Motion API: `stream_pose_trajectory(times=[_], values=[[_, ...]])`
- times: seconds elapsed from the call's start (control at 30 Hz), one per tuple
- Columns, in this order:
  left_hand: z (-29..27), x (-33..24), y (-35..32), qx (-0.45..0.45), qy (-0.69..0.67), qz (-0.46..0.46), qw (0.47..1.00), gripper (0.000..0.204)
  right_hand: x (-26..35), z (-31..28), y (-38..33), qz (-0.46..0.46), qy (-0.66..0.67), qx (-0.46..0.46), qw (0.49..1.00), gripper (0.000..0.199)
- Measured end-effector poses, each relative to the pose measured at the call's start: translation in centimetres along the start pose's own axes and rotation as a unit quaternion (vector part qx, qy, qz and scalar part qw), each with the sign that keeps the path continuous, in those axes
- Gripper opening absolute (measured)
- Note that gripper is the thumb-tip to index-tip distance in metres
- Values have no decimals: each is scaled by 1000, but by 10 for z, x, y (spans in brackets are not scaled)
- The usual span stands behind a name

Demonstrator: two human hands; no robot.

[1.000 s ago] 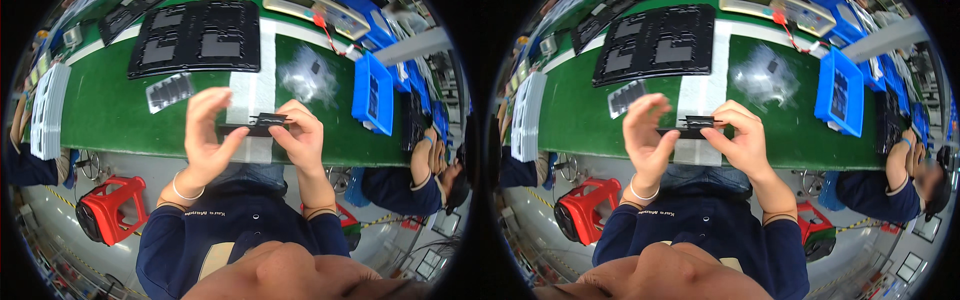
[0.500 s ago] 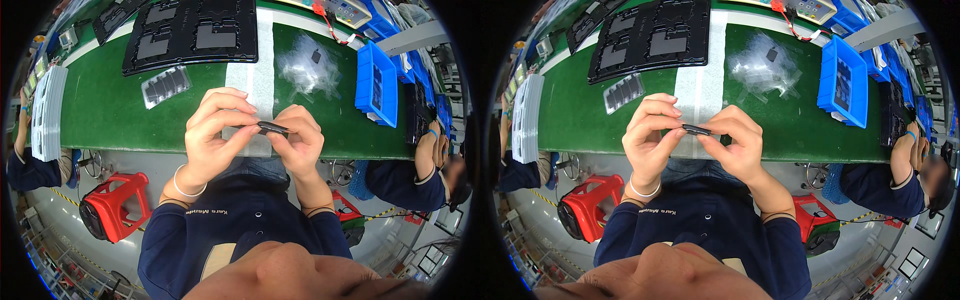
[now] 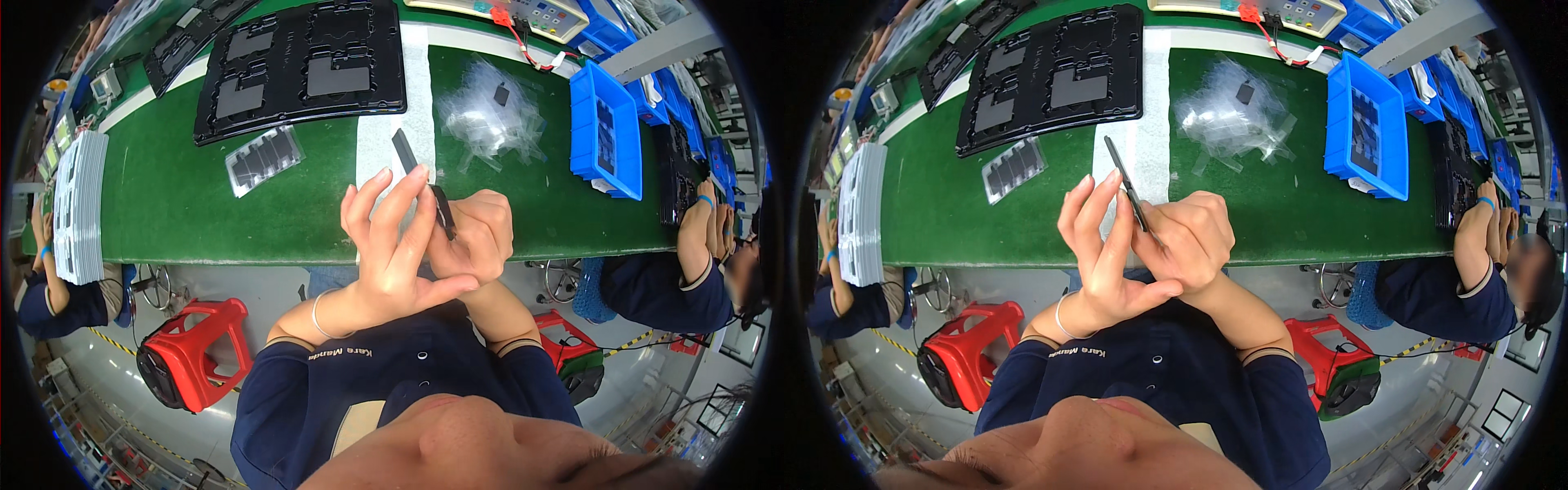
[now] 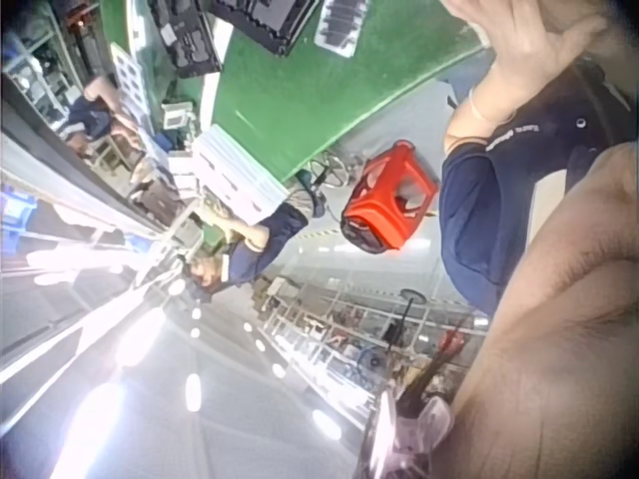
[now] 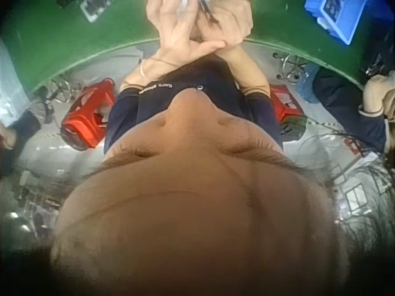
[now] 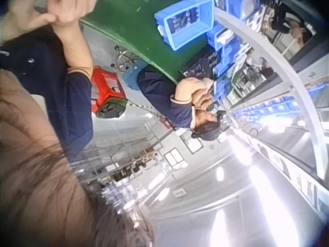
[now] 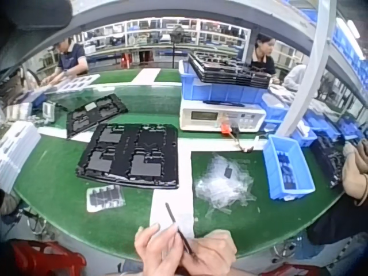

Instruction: Assembling small black plastic components on a workbench in a manufacturing setting.

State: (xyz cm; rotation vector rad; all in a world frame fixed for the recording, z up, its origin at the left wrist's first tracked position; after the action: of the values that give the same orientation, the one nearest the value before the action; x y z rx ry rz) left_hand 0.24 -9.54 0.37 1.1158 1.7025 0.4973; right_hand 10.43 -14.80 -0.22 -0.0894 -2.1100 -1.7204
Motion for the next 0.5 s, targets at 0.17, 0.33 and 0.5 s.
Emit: stream_pose_trajectory(times=[0.17, 0.33, 0.5], values=[[-10, 31, 5, -1, -61, -1, 998, 71, -15, -6, 4, 279, 246, 94, 924, 18], [-15, 38, 0, 12, -372, -240, 897, 72, -20, -8, 5, 380, 334, 166, 847, 16], [-7, 37, -14, -4, -548, -303, 780, 63, -18, -4, 6, 419, 367, 90, 825, 20]])
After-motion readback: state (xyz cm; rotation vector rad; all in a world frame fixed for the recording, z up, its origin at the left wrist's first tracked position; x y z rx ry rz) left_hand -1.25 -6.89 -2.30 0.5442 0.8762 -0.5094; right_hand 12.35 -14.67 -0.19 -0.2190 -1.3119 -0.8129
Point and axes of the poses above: each hand's wrist, its own y-axis towards the middle knuckle, its own z-axis out of the palm, x = y × z, the point moved 2 cm from there along y, towards the middle knuckle, and after that the axes turned 5 degrees about -x, right-handed, at the moved point
